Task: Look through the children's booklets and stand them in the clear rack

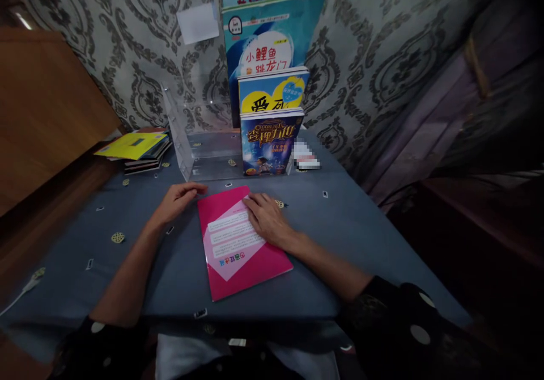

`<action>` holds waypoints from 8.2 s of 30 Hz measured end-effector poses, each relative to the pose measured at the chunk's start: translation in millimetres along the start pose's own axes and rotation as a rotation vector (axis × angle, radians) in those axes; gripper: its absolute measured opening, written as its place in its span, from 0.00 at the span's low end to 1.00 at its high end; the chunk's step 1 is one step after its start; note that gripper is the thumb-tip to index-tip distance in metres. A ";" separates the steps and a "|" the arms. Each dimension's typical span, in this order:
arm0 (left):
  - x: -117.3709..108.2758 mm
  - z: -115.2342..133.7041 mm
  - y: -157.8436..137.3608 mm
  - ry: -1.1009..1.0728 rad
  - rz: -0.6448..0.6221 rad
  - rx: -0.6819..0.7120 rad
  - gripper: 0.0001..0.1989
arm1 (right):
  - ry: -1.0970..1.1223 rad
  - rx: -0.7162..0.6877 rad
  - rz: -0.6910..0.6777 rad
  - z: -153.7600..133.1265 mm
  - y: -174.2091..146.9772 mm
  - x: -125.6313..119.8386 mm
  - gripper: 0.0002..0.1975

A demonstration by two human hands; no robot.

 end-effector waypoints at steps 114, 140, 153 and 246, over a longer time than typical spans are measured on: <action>95.3 13.8 1.7 0.671 -0.297 0.408 0.24 | 0.713 0.089 0.067 56.4 21.1 -0.6 0.23; 108.1 59.4 -45.4 0.558 -0.624 0.587 0.32 | 0.524 0.043 0.018 51.1 18.8 -6.6 0.23; 106.2 70.7 -91.8 0.542 -0.761 0.684 0.43 | 0.583 0.009 0.040 58.5 20.7 -4.0 0.22; 63.2 51.9 -232.9 0.761 0.221 0.267 0.33 | 0.406 -0.301 -0.226 -83.1 -108.0 -38.0 0.19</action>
Point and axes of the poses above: each hand's wrist, its own y-axis towards the middle knuckle, its own x-axis out of the palm, z = x × y, the point moved 3 cm from there along y, towards the middle knuckle, and after that the axes turned 1 degree about y, right-handed, at the moved point
